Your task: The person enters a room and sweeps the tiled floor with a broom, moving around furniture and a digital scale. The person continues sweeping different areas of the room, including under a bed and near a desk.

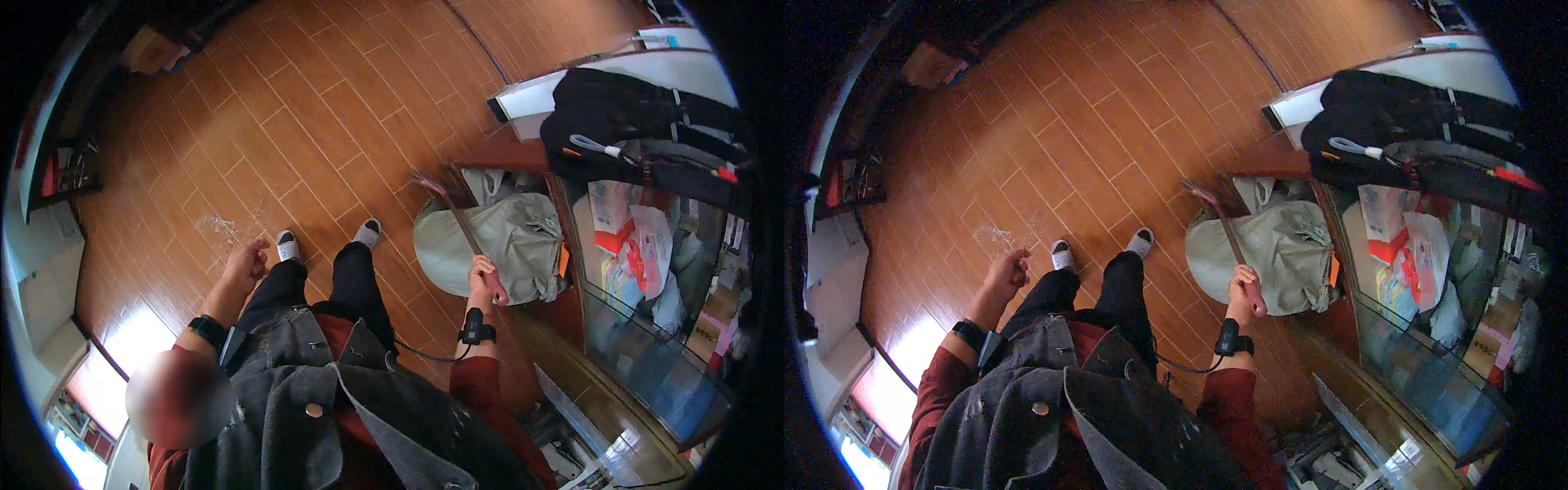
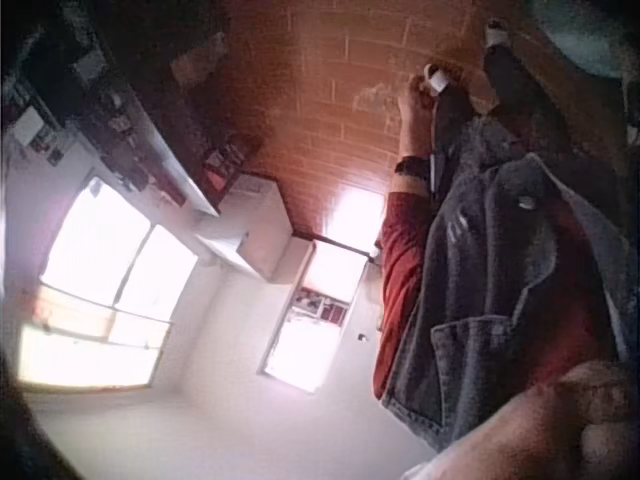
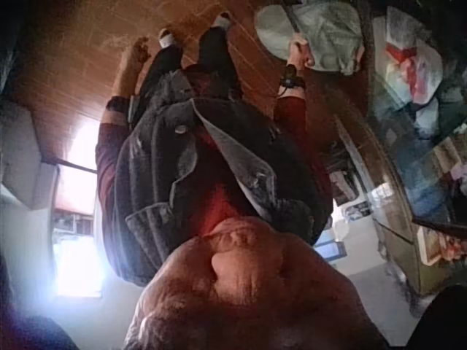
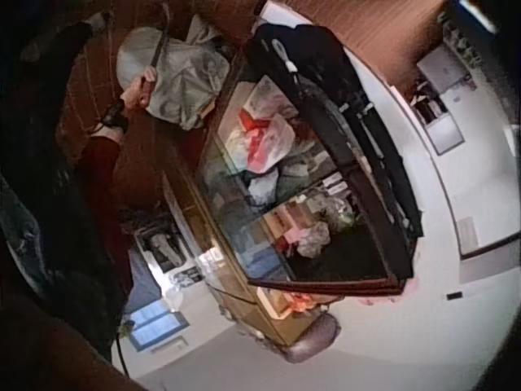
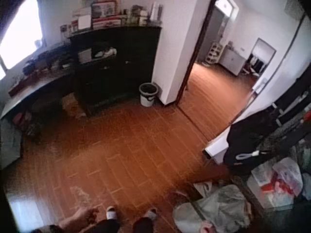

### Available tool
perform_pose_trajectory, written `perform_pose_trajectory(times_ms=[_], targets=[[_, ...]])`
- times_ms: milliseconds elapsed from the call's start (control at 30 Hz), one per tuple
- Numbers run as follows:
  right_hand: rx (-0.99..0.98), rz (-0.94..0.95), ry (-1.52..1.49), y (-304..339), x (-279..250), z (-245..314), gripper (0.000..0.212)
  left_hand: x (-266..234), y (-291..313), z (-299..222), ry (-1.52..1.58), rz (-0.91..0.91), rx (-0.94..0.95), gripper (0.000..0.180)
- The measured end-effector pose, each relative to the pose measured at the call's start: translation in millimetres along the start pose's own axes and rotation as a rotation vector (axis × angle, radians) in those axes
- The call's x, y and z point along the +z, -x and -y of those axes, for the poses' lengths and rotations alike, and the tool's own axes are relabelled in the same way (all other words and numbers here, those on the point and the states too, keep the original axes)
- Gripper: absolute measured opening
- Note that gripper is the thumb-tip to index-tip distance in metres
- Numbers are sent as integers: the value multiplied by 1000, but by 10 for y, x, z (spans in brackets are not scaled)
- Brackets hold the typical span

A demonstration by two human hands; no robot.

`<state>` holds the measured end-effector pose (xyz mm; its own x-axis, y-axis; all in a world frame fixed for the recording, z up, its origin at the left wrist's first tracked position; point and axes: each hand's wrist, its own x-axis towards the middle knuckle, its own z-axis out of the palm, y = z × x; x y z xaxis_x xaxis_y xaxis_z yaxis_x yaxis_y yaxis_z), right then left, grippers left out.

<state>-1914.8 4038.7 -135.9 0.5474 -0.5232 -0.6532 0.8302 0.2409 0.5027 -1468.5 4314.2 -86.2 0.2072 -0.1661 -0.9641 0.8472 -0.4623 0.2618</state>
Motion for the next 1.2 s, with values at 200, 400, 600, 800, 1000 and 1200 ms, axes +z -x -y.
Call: perform_pose_trajectory(times_ms=[200, 400, 600, 800, 1000, 1200], targets=[[160, -180, 261, 104, 324, 499, 13, 944, 51, 87, -164, 82, 54, 17], [408, -526, 872, 122, 484, 516, 28, 1283, 74, 120, -151, 140, 87, 18], [441, -656, 1164, 121, 488, 242, 29, 1138, -53, 287, -80, 133, 16, 18], [581, -636, 1306, 129, 273, -440, 18, 718, -90, 311, 25, 172, 38, 18], [401, -666, 2048, 586, -20, -1425, 68, -51, -69, 262, 146, 174, 36, 17], [135, -772, 2373, 86, -524, -1643, 43, -949, -258, 516, 277, 139, -7, 18]])
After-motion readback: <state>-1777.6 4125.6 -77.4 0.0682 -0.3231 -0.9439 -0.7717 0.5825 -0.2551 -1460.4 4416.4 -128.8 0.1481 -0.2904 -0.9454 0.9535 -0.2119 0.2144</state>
